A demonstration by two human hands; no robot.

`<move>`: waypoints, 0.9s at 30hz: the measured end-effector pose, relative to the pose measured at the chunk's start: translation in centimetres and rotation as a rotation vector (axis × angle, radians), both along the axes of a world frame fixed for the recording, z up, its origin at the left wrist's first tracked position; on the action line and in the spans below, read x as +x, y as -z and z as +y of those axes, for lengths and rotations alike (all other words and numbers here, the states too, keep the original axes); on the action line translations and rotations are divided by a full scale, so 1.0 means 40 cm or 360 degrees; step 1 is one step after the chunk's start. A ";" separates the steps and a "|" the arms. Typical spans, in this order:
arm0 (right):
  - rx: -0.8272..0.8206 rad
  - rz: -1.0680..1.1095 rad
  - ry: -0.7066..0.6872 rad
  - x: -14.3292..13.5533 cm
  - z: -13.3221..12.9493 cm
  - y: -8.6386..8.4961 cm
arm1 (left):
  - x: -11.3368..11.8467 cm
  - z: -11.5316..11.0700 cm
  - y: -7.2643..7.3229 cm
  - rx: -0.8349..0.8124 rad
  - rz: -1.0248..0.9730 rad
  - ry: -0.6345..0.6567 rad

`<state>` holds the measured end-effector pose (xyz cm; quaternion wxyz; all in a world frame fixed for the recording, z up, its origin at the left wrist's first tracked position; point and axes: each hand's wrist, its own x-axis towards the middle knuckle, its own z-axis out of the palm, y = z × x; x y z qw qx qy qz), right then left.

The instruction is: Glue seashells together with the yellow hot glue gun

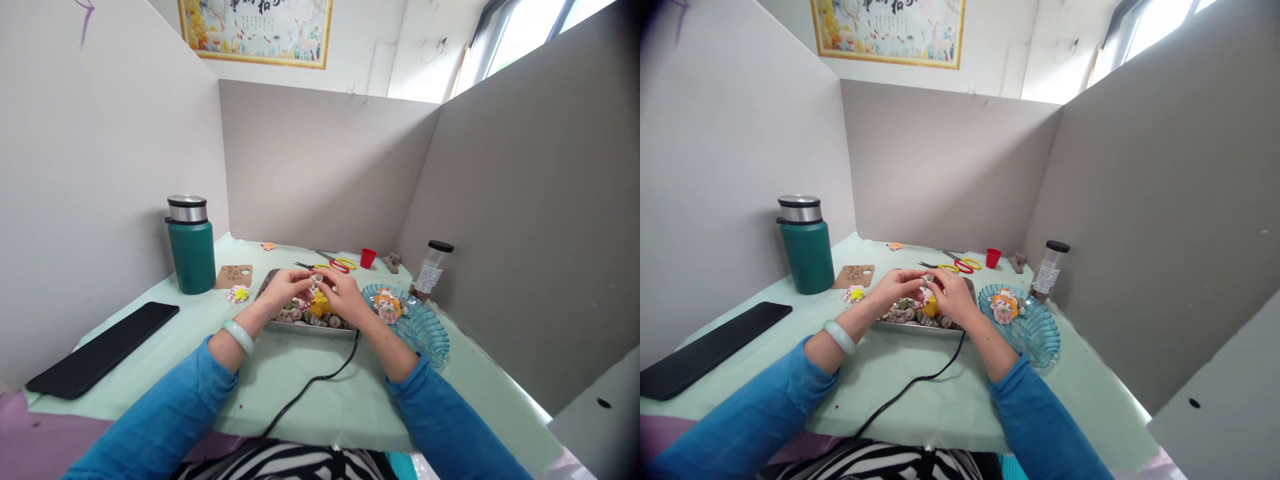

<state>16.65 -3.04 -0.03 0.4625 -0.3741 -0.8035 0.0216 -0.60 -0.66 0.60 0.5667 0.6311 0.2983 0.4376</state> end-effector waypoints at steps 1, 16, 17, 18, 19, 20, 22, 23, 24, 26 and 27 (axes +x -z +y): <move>-0.0017 0.0014 0.0013 0.000 0.000 -0.001 | -0.001 0.001 0.000 -0.0006 0.0000 0.0018; -0.0376 0.0456 -0.0096 0.003 0.009 -0.005 | -0.006 0.003 0.002 0.0034 -0.0082 0.0065; -0.0407 0.0473 -0.0111 0.003 0.010 -0.004 | -0.005 0.004 0.003 0.0037 -0.0091 0.0045; -0.0433 0.0487 -0.0121 0.003 0.011 -0.004 | -0.004 0.005 0.004 0.0040 -0.0098 0.0029; -0.0451 0.0500 -0.0126 0.003 0.013 -0.002 | -0.004 0.006 0.006 0.0041 -0.0105 0.0015; -0.0460 0.0509 -0.0129 0.003 0.014 -0.001 | -0.004 0.008 0.007 0.0039 -0.0110 0.0006; -0.0458 0.0516 -0.0124 0.003 0.016 0.001 | -0.003 0.010 0.009 0.0032 -0.0119 0.0004; -0.0451 0.0512 -0.0118 0.003 0.016 0.002 | -0.003 0.012 0.010 0.0026 -0.0123 0.0006; -0.0438 0.0505 -0.0111 0.003 0.017 0.002 | -0.003 0.013 0.011 0.0022 -0.0128 0.0006; -0.0402 0.0483 -0.0097 0.002 0.017 0.003 | -0.004 0.013 0.011 0.0022 -0.0128 0.0002; -0.0383 0.0465 -0.0094 0.002 0.017 0.003 | -0.004 0.013 0.011 0.0026 -0.0124 0.0000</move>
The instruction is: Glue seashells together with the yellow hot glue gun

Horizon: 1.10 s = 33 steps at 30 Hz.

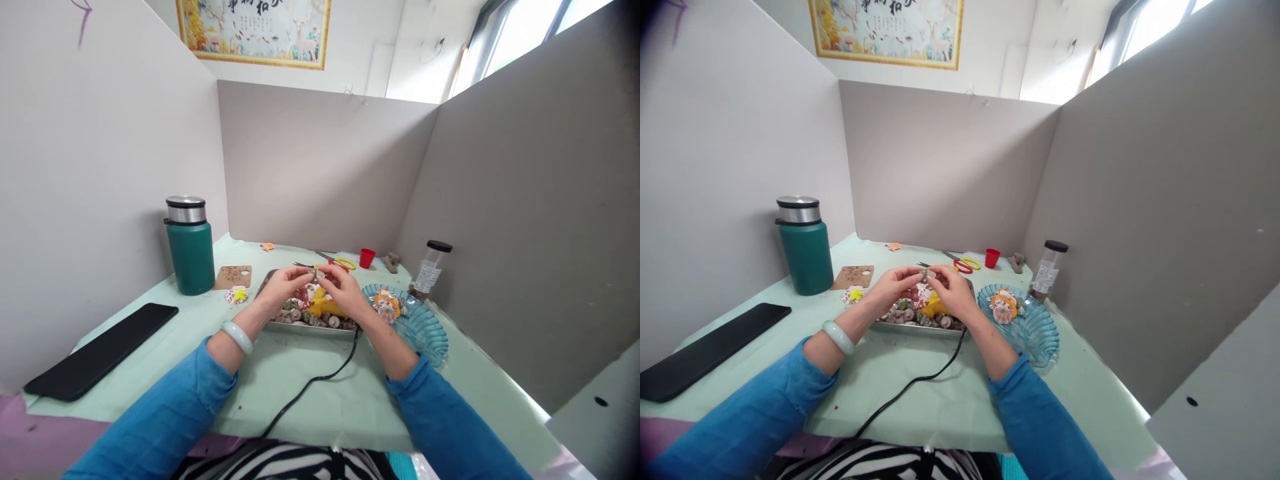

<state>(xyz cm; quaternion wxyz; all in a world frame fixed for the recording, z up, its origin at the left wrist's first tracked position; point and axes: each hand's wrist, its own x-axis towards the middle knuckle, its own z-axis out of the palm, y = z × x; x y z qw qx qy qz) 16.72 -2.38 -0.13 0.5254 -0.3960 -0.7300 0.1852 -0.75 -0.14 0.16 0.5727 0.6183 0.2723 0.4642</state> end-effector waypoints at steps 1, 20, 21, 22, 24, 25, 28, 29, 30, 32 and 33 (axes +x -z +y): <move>0.0018 -0.0023 0.0002 -0.001 -0.001 0.000 | 0.000 -0.001 -0.001 0.0007 0.0006 -0.0004; 0.0493 -0.0288 0.0178 -0.005 -0.020 0.003 | 0.005 0.000 0.002 -0.0002 0.0020 -0.0117; 0.0514 -0.0306 0.0177 -0.005 -0.019 0.005 | 0.005 -0.001 0.001 -0.0001 0.0039 -0.0118; 0.0531 -0.0323 0.0179 -0.004 -0.017 0.008 | 0.005 -0.003 0.000 -0.0002 0.0059 -0.0111; 0.0556 -0.0347 0.0192 -0.003 -0.016 0.011 | 0.005 -0.008 -0.003 -0.0019 0.0102 -0.0090; 0.0566 -0.0354 0.0195 -0.003 -0.015 0.011 | 0.005 -0.011 -0.005 -0.0034 0.0128 -0.0080; 0.0587 -0.0351 0.0170 -0.003 -0.016 0.008 | 0.007 -0.021 -0.010 -0.0074 0.0213 -0.0084; 0.0592 -0.0343 0.0161 -0.003 -0.016 0.007 | 0.007 -0.024 -0.012 -0.0078 0.0234 -0.0094; 0.0599 -0.0338 0.0161 -0.003 -0.017 0.007 | 0.008 -0.025 -0.013 -0.0081 0.0253 -0.0106; 0.0622 -0.0353 0.0188 -0.002 -0.017 0.007 | 0.010 -0.027 -0.014 -0.0084 0.0285 -0.0127; 0.0638 -0.0375 0.0212 -0.001 -0.017 0.008 | 0.010 -0.026 -0.013 -0.0083 0.0300 -0.0127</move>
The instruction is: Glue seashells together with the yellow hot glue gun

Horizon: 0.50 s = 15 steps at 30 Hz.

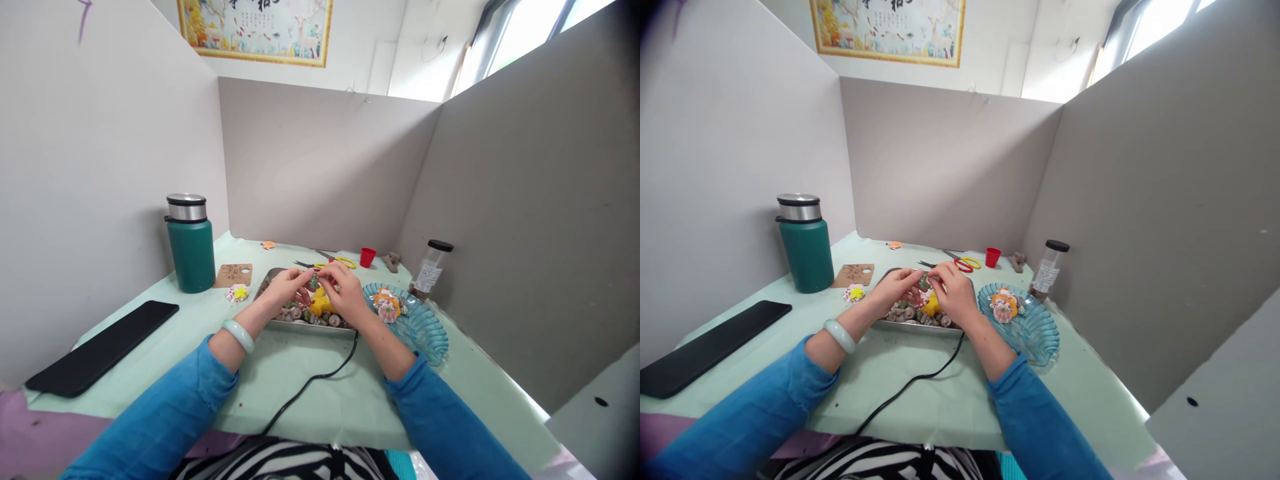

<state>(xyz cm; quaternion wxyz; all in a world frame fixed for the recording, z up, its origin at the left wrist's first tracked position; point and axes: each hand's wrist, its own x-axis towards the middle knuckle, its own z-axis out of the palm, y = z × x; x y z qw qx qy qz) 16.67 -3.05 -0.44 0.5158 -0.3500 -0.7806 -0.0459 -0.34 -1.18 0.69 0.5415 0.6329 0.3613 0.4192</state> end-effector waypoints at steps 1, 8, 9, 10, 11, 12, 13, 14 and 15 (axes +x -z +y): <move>0.0016 -0.0021 0.0028 0.001 0.000 0.001 | 0.000 0.001 0.001 0.0003 0.0014 0.0008; -0.0013 -0.0071 0.0161 0.003 0.005 0.007 | 0.001 0.013 0.011 -0.0021 0.0071 0.0016; -0.0020 -0.0065 0.0178 0.003 0.006 0.007 | 0.001 0.013 0.011 -0.0030 0.0050 -0.0015; -0.0031 -0.0056 0.0197 0.003 0.006 0.008 | 0.001 0.014 0.011 -0.0040 0.0031 -0.0034; -0.0043 -0.0047 0.0214 0.003 0.007 0.008 | 0.000 0.014 0.010 -0.0043 0.0019 -0.0033; -0.0055 -0.0040 0.0229 0.004 0.007 0.009 | -0.001 0.013 0.011 -0.0042 0.0016 -0.0007; -0.0066 -0.0038 0.0238 0.004 0.007 0.010 | -0.001 0.013 0.011 -0.0038 0.0022 0.0033; -0.0075 -0.0041 0.0244 0.004 0.007 0.010 | -0.002 0.012 0.012 -0.0030 0.0031 0.0075; -0.0082 -0.0049 0.0246 0.004 0.008 0.011 | -0.002 0.012 0.013 -0.0020 0.0039 0.0112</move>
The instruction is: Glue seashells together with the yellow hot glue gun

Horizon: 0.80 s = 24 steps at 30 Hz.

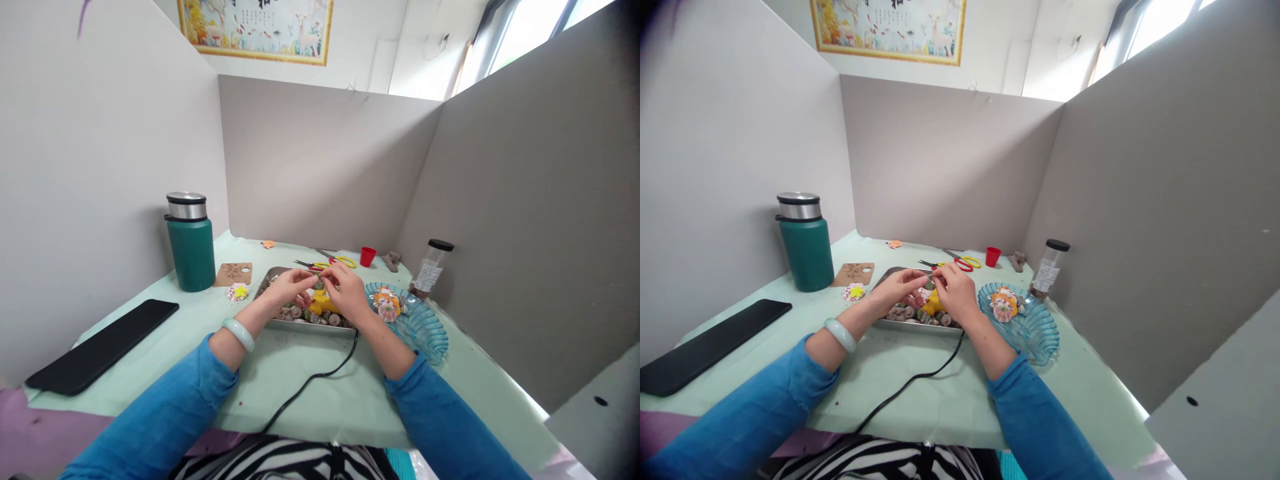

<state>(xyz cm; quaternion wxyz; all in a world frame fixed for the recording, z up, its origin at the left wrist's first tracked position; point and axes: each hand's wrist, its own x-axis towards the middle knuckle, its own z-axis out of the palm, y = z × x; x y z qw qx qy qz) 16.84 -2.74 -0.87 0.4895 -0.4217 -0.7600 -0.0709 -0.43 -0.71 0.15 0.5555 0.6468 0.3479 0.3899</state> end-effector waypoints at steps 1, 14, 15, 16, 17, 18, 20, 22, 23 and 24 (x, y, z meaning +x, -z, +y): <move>-0.0006 -0.0012 0.0000 0.000 0.000 0.001 | 0.000 0.000 0.001 0.0009 0.0000 0.0023; -0.0031 -0.0046 0.0005 0.002 0.005 0.002 | -0.007 -0.017 -0.014 -0.0046 -0.0126 0.0139; -0.0029 -0.0042 0.0010 0.001 0.004 0.002 | -0.007 -0.017 -0.014 -0.0049 -0.0128 0.0135; -0.0027 -0.0039 0.0013 0.001 0.003 0.002 | -0.007 -0.015 -0.013 -0.0047 -0.0131 0.0127; -0.0024 -0.0035 0.0017 0.000 0.003 0.002 | -0.007 -0.013 -0.011 -0.0043 -0.0136 0.0116; -0.0020 -0.0033 0.0020 0.000 0.002 0.002 | -0.008 -0.010 -0.008 -0.0036 -0.0142 0.0109; -0.0008 -0.0036 0.0023 -0.001 0.002 0.002 | -0.009 -0.005 -0.004 -0.0015 -0.0153 0.0106; 0.0005 -0.0043 0.0020 -0.001 0.003 0.003 | -0.010 -0.003 -0.002 0.0002 -0.0152 0.0107; 0.0008 -0.0046 0.0015 -0.001 0.003 0.004 | -0.010 -0.002 -0.002 0.0008 -0.0150 0.0106; 0.0010 -0.0046 0.0010 -0.001 0.004 0.005 | -0.010 -0.003 -0.002 0.0015 -0.0149 0.0102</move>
